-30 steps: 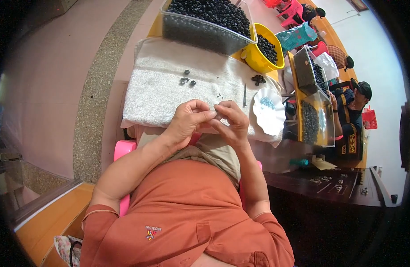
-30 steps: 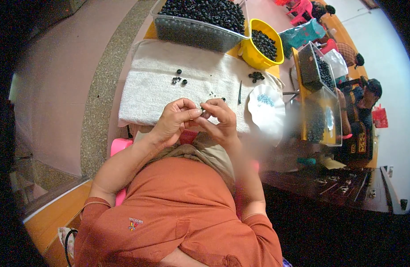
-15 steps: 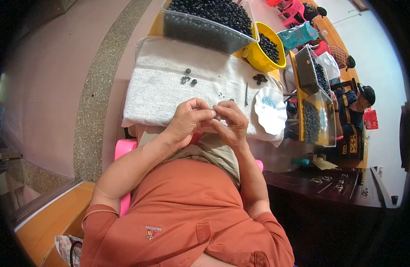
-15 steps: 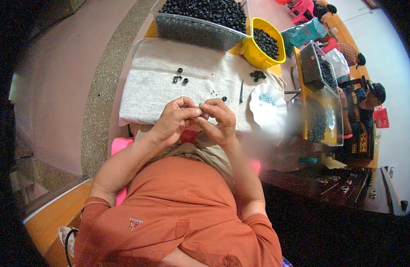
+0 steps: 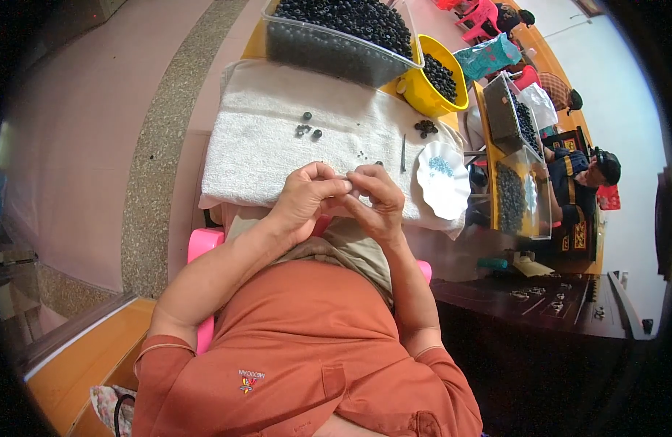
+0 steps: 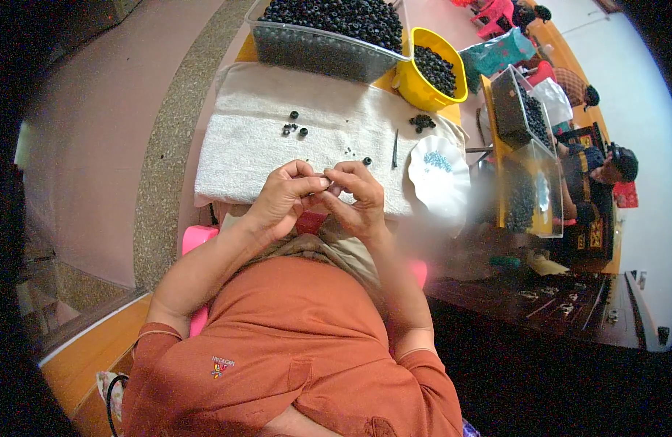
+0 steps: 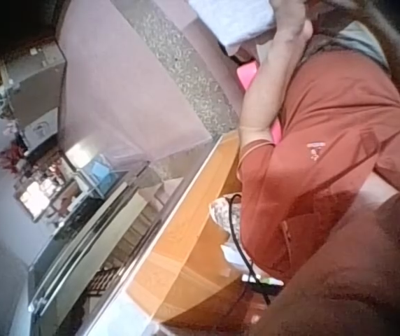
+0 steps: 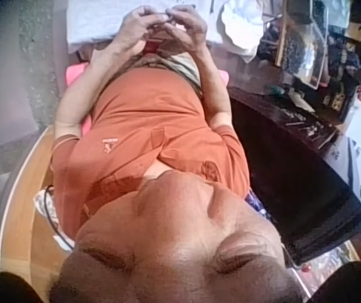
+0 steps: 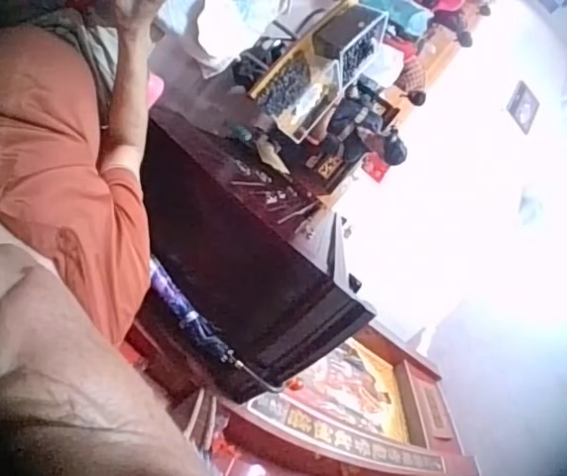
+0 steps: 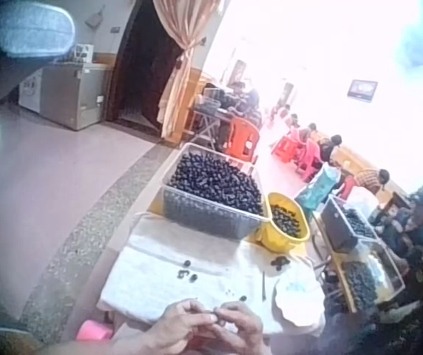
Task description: Manually assembling or inspecting small black plastic components on a workbench.
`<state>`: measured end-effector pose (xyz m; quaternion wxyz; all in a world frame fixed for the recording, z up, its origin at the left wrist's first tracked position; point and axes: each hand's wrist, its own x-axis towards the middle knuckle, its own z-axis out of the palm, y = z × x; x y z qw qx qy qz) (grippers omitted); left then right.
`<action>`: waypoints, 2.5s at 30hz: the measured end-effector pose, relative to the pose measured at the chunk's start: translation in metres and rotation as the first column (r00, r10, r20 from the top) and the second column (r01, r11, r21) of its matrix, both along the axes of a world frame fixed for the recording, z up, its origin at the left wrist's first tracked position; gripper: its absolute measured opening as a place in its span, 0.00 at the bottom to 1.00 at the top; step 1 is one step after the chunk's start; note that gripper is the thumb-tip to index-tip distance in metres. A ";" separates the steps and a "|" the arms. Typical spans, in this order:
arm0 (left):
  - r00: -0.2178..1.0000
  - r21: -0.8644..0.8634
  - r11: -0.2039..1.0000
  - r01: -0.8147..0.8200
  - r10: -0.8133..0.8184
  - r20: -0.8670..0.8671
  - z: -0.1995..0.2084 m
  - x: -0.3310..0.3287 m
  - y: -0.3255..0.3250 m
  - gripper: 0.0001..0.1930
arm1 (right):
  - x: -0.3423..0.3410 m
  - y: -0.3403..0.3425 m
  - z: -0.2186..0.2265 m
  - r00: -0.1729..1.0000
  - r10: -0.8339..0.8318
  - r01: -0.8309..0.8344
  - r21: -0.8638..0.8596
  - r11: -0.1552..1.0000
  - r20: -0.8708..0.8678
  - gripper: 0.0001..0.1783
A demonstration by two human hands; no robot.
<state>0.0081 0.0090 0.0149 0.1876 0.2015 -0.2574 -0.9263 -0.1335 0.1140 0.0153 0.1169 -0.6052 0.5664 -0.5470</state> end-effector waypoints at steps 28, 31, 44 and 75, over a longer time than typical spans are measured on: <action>0.997 -0.107 0.994 0.026 -0.018 0.077 0.001 -0.001 0.002 0.08 | 0.002 0.002 0.018 0.961 -0.056 0.082 0.088 0.993 -0.272 0.17; 0.995 -0.138 0.990 0.035 -0.022 0.095 0.001 -0.001 0.002 0.08 | 0.001 0.003 0.018 0.956 -0.042 0.075 0.104 0.992 -0.289 0.18; 0.995 -0.170 0.984 0.048 -0.032 0.097 0.007 0.000 0.003 0.09 | -0.002 0.006 0.013 0.950 -0.062 0.086 0.067 0.994 -0.307 0.19; 0.999 -0.223 0.974 0.027 -0.018 0.041 0.004 -0.001 0.005 0.07 | -0.006 0.005 0.008 0.972 -0.092 0.098 0.017 0.995 -0.216 0.18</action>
